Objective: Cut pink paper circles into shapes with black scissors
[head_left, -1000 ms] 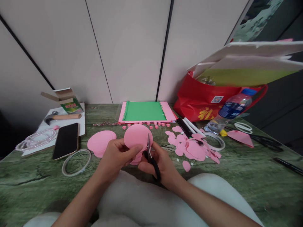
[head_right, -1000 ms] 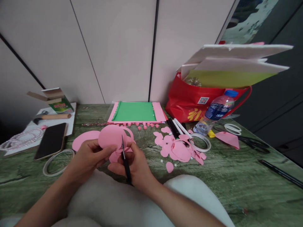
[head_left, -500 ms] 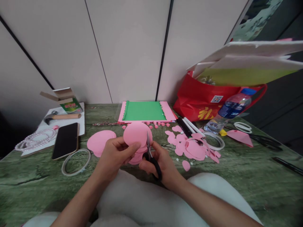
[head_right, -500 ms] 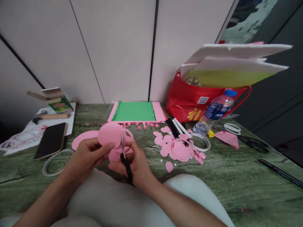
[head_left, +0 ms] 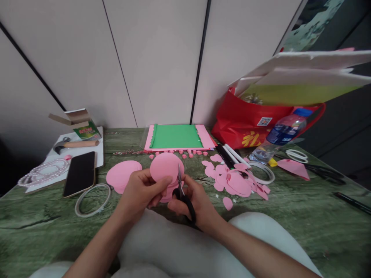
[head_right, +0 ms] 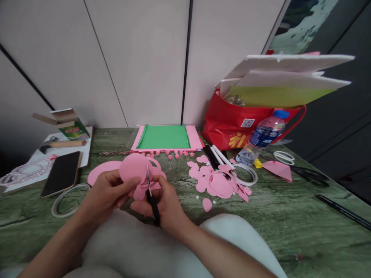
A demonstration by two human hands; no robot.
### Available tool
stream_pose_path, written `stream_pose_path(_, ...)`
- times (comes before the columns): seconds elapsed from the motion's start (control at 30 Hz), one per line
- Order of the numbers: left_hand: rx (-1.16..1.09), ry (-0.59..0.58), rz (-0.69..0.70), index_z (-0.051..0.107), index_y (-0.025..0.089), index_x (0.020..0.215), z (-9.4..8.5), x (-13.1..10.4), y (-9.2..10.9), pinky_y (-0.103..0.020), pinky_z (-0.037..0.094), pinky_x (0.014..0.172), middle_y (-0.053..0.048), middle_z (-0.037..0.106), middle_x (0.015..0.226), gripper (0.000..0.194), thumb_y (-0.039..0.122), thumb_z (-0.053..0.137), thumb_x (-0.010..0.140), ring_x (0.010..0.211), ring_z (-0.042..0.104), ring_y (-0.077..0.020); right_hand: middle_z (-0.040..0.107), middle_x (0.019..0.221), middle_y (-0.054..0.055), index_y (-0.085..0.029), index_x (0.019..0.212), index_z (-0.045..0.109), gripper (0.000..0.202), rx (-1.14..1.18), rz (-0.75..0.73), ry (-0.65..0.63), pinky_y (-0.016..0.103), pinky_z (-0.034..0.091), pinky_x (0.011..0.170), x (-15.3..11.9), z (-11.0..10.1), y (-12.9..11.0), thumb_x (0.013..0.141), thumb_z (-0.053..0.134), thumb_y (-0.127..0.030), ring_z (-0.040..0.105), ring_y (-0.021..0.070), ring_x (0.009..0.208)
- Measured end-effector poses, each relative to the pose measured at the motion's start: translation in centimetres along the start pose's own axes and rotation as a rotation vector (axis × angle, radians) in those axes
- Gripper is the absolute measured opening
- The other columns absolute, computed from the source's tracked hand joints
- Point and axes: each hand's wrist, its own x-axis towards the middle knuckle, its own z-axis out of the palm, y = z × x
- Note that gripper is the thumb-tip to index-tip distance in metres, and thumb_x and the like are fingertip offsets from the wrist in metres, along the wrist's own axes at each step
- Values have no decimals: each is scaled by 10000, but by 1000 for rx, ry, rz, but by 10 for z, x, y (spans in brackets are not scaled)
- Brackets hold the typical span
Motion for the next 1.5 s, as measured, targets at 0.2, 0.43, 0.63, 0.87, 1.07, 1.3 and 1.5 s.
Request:
stream_pose_path(0.2, 45, -43, -15, 547, 133, 530, 1, -1, 3, -141, 215, 302, 55, 484, 396, 235, 291, 668, 657, 299, 316, -13, 451, 582, -64, -174, 959, 442, 545, 47, -52, -4, 188, 282, 442, 1, 0, -2, 587, 733, -446, 361, 66, 485)
stream_pose_path(0.43, 36, -28, -1, 575, 131, 598, 0, 0, 0, -145, 222, 312, 56, 480, 422, 234, 336, 657, 674, 314, 322, -17, 420, 574, -76, -180, 974, 426, 498, 75, -65, -19, 188, 253, 450, 0, -2, 1, 629, 718, -390, 329, 64, 490)
stream_pose_path(0.63, 4, 2, 8, 550, 130, 557, 0, 0, 1, -137, 217, 307, 71, 450, 390, 232, 295, 697, 628, 312, 335, -20, 402, 528, -98, -175, 947, 430, 473, 96, -58, -14, 180, 244, 432, 0, -2, 2, 613, 732, -319, 308, 50, 448)
stream_pose_path(0.87, -31, -8, 48, 560, 133, 577, -1, 1, 0, -134, 226, 307, 64, 477, 416, 228, 304, 691, 653, 324, 347, -20, 488, 563, -79, -177, 959, 427, 536, 97, -26, 17, 171, 272, 420, 1, -3, 1, 559, 764, -297, 351, 50, 445)
stream_pose_path(1.07, -44, -2, 67, 552, 136, 584, -3, 2, -3, -128, 227, 306, 70, 462, 418, 226, 300, 665, 692, 323, 344, -15, 506, 533, -82, -177, 938, 448, 498, 30, -8, 56, 154, 263, 380, 0, -3, -1, 560, 748, -299, 369, 46, 406)
stream_pose_path(1.3, -76, -2, 83, 524, 135, 568, -2, 1, 1, -119, 244, 306, 70, 475, 427, 244, 287, 667, 694, 318, 370, -13, 533, 478, -74, -182, 922, 441, 442, -72, 7, 87, 148, 258, 332, 1, -3, 3, 595, 698, -333, 393, 57, 356)
stream_pose_path(1.5, -150, -68, 58, 553, 153, 623, 1, 0, 3, -155, 328, 280, 43, 567, 496, 210, 318, 616, 738, 315, 462, -61, 520, 461, -82, -185, 920, 433, 444, -69, 0, 53, 153, 291, 343, 0, -3, -1, 607, 690, -368, 402, 61, 360)
